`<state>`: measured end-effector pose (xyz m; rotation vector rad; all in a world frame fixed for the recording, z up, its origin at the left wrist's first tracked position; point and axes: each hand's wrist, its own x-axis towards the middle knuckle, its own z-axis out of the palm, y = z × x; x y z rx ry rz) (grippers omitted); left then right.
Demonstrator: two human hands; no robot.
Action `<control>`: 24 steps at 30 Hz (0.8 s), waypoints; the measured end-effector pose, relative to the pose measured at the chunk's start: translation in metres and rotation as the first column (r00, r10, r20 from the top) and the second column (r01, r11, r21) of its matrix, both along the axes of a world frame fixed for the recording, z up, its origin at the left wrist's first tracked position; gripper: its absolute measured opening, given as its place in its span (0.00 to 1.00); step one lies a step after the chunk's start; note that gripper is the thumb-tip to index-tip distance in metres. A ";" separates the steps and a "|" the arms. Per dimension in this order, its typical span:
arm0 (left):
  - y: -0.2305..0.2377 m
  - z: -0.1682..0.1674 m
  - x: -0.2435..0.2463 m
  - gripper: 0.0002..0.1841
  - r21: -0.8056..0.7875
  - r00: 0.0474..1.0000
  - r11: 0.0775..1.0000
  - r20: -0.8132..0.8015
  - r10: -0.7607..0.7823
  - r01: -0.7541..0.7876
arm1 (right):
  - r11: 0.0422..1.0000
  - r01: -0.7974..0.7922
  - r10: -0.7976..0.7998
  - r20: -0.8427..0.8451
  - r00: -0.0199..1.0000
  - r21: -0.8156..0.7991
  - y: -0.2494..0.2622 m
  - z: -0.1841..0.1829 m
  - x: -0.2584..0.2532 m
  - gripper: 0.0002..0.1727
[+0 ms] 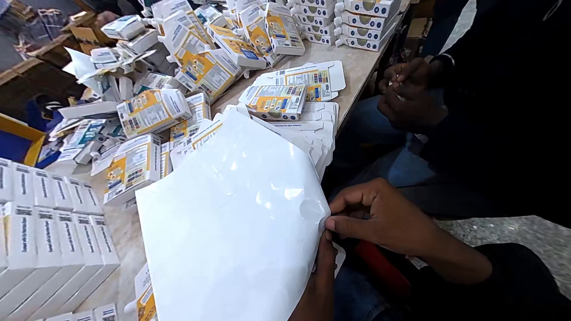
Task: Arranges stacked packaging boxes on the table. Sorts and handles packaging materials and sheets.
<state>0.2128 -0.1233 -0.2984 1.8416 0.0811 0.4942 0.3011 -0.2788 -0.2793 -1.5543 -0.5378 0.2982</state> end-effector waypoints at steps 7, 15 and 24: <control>0.001 0.000 0.001 0.05 -0.036 1.000 0.999 -0.005 -0.001 0.001 | 0.998 -0.051 0.051 -0.017 0.999 0.022 -0.001 -0.002 0.004 0.04; 0.010 0.008 0.001 0.07 -0.142 0.989 0.985 -0.098 -0.108 0.094 | 0.997 -0.049 0.049 -0.003 0.999 0.051 -0.003 -0.003 0.008 0.04; 0.021 0.013 -0.004 0.10 -0.492 0.969 0.865 -0.151 -0.196 0.098 | 0.997 0.066 -0.063 -0.075 0.995 0.050 -0.002 -0.001 0.009 0.04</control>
